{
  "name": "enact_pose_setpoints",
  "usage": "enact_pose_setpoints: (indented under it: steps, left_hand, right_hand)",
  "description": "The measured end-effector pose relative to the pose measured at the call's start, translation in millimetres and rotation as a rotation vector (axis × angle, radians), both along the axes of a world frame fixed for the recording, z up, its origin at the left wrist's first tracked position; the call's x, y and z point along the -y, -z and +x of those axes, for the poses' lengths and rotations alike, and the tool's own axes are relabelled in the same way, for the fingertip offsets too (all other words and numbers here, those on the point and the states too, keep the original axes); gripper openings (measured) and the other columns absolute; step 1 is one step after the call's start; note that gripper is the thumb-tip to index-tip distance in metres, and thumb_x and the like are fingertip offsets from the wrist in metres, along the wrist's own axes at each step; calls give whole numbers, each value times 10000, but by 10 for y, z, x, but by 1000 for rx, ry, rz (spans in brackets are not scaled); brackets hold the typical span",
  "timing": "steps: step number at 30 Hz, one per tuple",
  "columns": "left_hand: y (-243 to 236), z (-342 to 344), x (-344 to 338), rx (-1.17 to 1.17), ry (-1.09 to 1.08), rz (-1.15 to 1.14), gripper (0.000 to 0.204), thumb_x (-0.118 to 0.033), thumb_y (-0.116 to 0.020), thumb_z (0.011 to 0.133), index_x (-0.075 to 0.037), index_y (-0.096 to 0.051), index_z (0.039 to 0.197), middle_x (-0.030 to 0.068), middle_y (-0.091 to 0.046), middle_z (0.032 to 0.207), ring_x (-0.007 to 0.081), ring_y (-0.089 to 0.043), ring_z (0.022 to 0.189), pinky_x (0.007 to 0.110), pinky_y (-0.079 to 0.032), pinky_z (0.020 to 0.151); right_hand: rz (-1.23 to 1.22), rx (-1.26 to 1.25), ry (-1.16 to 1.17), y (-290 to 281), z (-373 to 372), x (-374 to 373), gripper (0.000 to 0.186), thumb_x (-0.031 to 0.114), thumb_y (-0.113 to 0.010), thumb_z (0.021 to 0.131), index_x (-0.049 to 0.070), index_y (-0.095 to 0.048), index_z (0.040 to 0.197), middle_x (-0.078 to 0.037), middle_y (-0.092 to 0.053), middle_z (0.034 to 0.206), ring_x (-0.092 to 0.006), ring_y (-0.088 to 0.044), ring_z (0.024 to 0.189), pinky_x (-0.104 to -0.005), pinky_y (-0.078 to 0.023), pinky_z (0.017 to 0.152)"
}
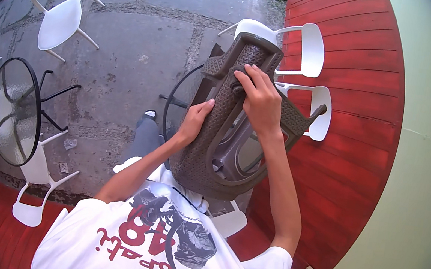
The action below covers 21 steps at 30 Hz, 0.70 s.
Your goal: Repairing a plastic chair by attaching or adjusting leg caps.
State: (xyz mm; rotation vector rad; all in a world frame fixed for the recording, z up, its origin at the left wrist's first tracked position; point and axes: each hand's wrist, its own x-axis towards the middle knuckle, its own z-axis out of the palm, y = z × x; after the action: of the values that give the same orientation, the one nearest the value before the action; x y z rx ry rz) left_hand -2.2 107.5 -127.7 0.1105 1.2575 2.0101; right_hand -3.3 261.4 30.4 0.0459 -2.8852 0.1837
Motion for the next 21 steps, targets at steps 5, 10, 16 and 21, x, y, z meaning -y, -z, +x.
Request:
enact_pose_setpoints:
  steps: [5,10,16,21]
  left_hand:
    - [20,5,18,-88,71,-86,528,-440,-476,1094,31,-611,901,-25,-591,844,56,-486,818,264,-420,769]
    - [20,-61,15,-96,72,-103,530,-443,-481,1091,22,-562,851,-34,-531,783,60,-455,780,279,-407,735]
    - [-13,-130,-3,-117,76,-149,548,-447,-492,1085,38,-529,832,-21,-500,744,68,-431,761,288,-396,710]
    - [-12,-133,-6,-128,52,-139,552,-445,-496,1084,46,-527,832,-17,-495,738,71,-431,758,296,-396,702]
  right_hand:
    - [184,-123,25,-32,-321,-263,380,-52,-659,807,87,-731,1153,-104,-725,1155,-326,-684,1077,-481,-520,990]
    - [290,-201,28,39,-469,-342,382,-11,-696,801,92,-736,1166,-101,-727,1115,-304,-678,1008,-449,-517,934]
    - [148,-413,255,160,-476,-339,383,-25,-715,816,67,-705,1188,-125,-719,1082,-322,-681,983,-429,-541,851]
    - [104,-578,361,178,-488,-357,355,-56,-721,825,38,-697,1166,-148,-694,1065,-332,-672,984,-437,-536,839]
